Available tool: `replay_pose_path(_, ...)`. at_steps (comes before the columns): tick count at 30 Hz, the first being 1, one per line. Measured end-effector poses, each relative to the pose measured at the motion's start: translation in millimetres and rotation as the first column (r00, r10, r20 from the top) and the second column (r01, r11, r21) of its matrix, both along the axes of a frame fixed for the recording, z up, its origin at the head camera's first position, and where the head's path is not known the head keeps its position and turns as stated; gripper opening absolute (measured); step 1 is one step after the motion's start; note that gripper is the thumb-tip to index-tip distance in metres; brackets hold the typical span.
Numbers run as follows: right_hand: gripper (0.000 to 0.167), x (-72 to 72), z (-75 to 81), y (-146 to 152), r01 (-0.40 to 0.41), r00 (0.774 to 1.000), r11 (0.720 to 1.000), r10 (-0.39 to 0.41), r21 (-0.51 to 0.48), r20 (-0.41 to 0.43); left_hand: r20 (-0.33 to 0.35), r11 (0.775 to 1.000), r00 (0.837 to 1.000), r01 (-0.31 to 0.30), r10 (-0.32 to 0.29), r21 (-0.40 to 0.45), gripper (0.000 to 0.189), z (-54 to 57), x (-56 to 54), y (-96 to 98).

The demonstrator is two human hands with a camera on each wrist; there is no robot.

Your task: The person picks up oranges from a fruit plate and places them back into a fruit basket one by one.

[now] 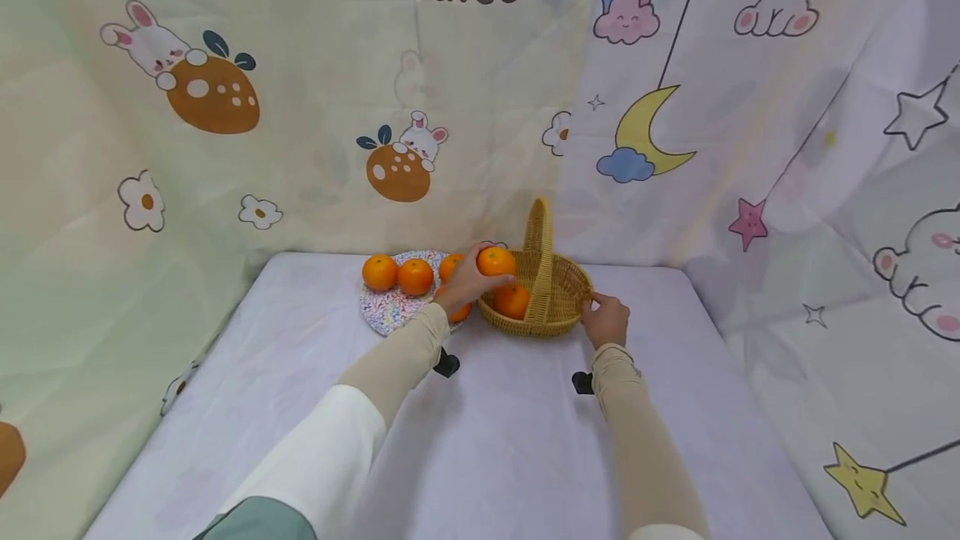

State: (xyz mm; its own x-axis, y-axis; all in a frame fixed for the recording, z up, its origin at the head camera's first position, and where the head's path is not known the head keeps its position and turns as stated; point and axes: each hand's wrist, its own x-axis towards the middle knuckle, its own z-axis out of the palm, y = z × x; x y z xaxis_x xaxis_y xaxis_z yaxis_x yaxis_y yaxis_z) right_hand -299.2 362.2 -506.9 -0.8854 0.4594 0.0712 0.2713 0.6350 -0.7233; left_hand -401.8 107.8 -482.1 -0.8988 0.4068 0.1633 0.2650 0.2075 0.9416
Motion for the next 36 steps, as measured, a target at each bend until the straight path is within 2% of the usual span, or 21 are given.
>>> replay_pose_path(4, 0.041, -0.8, 0.8, 1.4, 0.002, 1.0, 1.0, -0.002, 0.0, 0.007, -0.002, 0.999, 0.999, -0.033, 0.033, -0.027, 0.081, 2.9, -2.4, 4.9)
replay_pose_path(10, 0.04, -1.8, 5.1, 0.9, -0.011, 1.0, 1.0, 0.011, -0.003, -0.024, -0.044, 0.992, 0.994, -0.106, 0.103, -0.072, 0.078, 4.1, -8.9, 7.8)
replay_pose_path(14, 0.04, 0.3, 2.3, 1.4, -0.012, 0.999, 1.0, 0.012, 0.007, -0.038, -0.051, 0.993, 0.993, -0.108, 0.105, -0.054, 0.077, -1.8, -10.8, 9.1)
replay_pose_path(21, 0.039, 4.0, -0.5, 1.6, -0.016, 0.998, 1.0, 0.016, 0.012, -0.056, -0.107, 0.992, 0.988, -0.117, 0.111, -0.054, 0.076, -10.1, -14.4, 14.6)
replay_pose_path(26, 0.039, 5.3, 1.5, 1.3, -0.013, 0.999, 1.0, 0.013, -0.003, -0.037, -0.062, 0.988, 0.986, -0.155, 0.153, -0.018, 0.075, -12.0, -13.7, 16.3)
replay_pose_path(29, 0.039, 5.4, 1.1, 1.7, -0.009, 0.999, 1.0, 0.009, -0.004, -0.033, -0.051, 0.982, 0.983, -0.181, 0.179, -0.047, 0.078, -14.3, -13.3, 17.1)
replay_pose_path(33, 0.039, 5.3, 0.1, 2.0, 0.004, 0.999, 1.0, -0.004, -0.005, -0.042, -0.096, 0.975, 0.975, -0.206, 0.198, -0.084, 0.081, -16.4, -14.0, 19.4)
replay_pose_path(36, 0.04, 6.0, -1.1, 0.6, 0.008, 0.999, 1.0, -0.009, -0.015, -0.043, -0.141, 0.973, 0.969, -0.217, 0.205, -0.077, 0.077, -17.0, -12.8, 21.1)
